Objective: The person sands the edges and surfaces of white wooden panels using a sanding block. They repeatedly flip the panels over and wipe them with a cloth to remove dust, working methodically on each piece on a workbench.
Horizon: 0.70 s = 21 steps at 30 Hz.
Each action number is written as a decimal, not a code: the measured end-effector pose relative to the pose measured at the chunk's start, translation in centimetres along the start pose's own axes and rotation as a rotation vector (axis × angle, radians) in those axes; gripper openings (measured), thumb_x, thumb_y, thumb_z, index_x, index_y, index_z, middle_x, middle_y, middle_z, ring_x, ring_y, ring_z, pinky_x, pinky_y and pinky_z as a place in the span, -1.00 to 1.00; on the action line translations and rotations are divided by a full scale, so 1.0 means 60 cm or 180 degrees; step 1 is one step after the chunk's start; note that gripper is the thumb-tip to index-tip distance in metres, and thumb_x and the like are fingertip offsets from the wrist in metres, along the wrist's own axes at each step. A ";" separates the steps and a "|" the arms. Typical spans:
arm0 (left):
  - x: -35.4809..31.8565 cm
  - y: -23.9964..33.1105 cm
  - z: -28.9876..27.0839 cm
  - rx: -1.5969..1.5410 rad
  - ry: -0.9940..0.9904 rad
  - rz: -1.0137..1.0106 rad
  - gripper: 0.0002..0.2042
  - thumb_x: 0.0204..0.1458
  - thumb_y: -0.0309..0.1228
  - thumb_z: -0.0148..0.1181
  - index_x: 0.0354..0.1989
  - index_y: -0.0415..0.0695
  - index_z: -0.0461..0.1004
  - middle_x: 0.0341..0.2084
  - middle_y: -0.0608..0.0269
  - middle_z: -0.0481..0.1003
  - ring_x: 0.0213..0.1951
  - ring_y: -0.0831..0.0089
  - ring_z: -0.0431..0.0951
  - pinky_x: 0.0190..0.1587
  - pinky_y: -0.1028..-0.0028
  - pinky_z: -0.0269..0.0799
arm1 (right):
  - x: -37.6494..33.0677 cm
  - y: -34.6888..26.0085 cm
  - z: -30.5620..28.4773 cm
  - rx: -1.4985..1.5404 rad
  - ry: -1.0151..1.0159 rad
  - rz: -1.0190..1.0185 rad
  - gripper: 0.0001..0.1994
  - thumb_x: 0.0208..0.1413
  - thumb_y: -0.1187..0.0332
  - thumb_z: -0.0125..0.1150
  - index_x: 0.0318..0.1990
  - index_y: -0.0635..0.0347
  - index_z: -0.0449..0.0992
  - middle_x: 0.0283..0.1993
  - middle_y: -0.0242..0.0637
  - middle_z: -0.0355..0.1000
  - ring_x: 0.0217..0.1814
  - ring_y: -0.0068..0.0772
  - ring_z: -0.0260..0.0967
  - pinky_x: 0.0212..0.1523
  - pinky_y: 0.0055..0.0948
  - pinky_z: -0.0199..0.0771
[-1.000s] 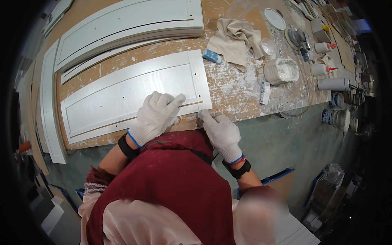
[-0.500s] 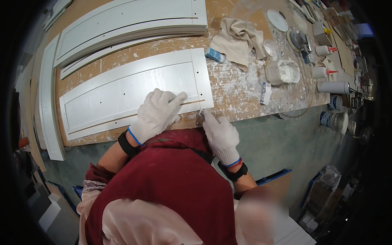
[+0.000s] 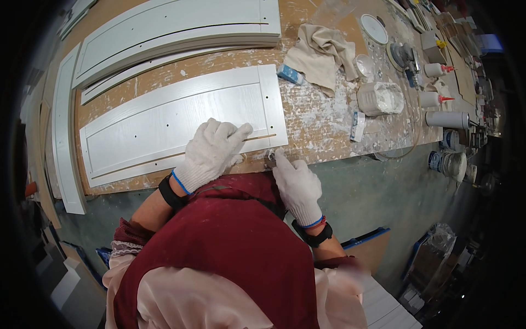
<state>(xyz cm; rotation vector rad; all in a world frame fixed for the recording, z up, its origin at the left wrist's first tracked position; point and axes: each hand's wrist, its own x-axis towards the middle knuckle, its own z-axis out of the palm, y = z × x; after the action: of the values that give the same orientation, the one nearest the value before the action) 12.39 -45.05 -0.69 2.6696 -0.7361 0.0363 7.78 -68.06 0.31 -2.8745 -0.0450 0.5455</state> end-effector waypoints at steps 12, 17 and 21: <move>0.001 0.000 -0.004 -0.0029 -0.0003 -0.0005 -0.42 -0.19 -0.36 0.40 0.10 0.06 0.38 -0.27 0.31 0.42 -0.22 0.25 0.43 -0.10 0.30 0.42 | 0.004 -0.008 -0.005 -0.0050 0.0046 0.0010 -0.54 0.18 0.05 0.09 0.26 -0.34 0.37 -0.30 -0.12 0.42 -0.34 0.08 0.49 -0.30 -0.01 0.48; 0.000 0.000 0.000 -0.0013 0.0053 0.0010 -0.42 -0.20 -0.37 0.40 0.11 0.06 0.38 -0.28 0.31 0.42 -0.22 0.25 0.43 -0.11 0.31 0.42 | -0.002 0.003 0.003 0.0148 0.0314 -0.0108 -0.54 0.18 0.06 0.10 0.26 -0.33 0.37 -0.30 -0.12 0.42 -0.33 0.07 0.50 -0.30 -0.02 0.49; -0.002 -0.001 0.002 -0.0027 0.0024 -0.0020 -0.42 -0.19 -0.37 0.40 0.11 0.06 0.38 -0.26 0.32 0.42 -0.22 0.25 0.43 -0.11 0.32 0.41 | 0.008 -0.005 0.007 0.0122 0.0236 -0.0103 -0.55 0.18 0.08 0.11 0.25 -0.33 0.39 -0.28 -0.12 0.43 -0.31 0.06 0.50 -0.29 -0.02 0.49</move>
<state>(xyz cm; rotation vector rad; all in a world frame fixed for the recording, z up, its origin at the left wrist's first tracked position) 12.32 -44.97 -0.85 2.6622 -0.7239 0.0413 8.05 -67.66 -0.17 -2.8484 -0.0684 0.4289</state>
